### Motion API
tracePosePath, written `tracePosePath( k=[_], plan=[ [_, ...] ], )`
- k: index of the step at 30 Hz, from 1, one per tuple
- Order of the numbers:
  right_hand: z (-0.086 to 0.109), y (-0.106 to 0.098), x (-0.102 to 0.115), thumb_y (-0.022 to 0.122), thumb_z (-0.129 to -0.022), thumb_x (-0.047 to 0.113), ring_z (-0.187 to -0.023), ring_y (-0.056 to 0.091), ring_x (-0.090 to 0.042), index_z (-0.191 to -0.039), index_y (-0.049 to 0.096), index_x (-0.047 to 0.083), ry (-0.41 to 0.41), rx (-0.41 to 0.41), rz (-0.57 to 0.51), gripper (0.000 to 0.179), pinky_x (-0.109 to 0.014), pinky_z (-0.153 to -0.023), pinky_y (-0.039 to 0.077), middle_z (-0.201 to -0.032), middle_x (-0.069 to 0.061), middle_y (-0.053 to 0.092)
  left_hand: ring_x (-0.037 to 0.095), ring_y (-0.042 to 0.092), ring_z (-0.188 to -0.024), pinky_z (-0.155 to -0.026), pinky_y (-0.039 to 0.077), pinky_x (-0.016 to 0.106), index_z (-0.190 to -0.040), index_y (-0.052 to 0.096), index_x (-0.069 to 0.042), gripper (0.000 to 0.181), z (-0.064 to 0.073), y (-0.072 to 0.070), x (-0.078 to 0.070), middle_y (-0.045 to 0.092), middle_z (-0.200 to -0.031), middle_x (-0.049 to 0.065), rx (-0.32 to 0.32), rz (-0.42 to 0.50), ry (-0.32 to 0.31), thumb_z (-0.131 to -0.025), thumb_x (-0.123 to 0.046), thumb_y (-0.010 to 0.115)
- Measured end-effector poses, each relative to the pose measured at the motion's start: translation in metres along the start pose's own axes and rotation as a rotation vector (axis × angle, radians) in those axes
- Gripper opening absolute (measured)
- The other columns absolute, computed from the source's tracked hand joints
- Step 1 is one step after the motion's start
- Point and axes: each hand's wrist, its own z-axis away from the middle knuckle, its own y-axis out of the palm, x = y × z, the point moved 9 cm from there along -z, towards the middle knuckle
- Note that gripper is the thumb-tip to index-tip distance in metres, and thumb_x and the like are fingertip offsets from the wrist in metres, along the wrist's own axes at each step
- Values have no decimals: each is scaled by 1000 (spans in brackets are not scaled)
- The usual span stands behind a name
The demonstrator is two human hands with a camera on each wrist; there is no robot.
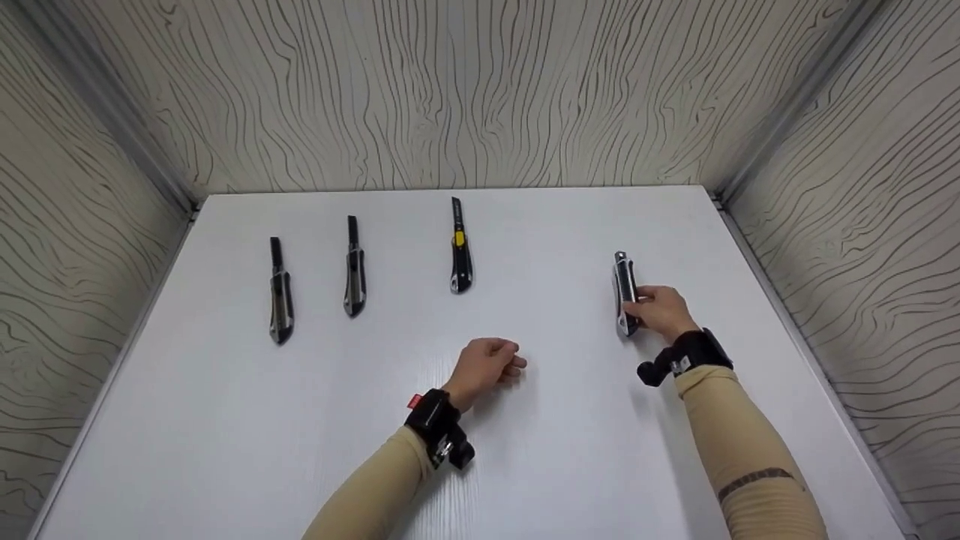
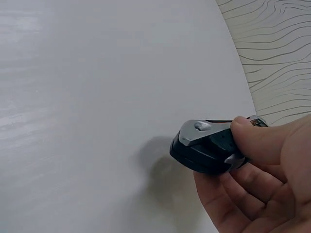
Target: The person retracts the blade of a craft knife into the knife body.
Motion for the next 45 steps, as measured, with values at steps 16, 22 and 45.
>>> tracePosePath(
  k=[16,22,45],
  plan=[
    [4,-11,-2,65,-91,26,-92,67,-31,-129,57,-8,-63,-143,251,52,-23,-70,46,-116,-28,66,21,71,-82,-75,60,34,-116,63,9,34,5,-4,3,74,-97,18,-25,34,3,-100,-18,51],
    [5,-15,-6,67,-90,29,-93,66,-35,-125,61,-6,-75,-182,295,50,-30,-74,46,-111,-26,68,35,71,-89,-78,60,39,-116,62,12,34,12,-5,-7,72,-99,25,-43,21,23,-101,-15,48],
    [18,-32,-11,61,-94,29,-94,67,-34,-129,58,-4,6,-284,219,48,-32,-73,48,-117,-26,66,11,67,-77,-75,59,30,-116,64,7,33,11,-17,-5,74,-95,13,-36,2,-1,-100,-18,50]
  ],
)
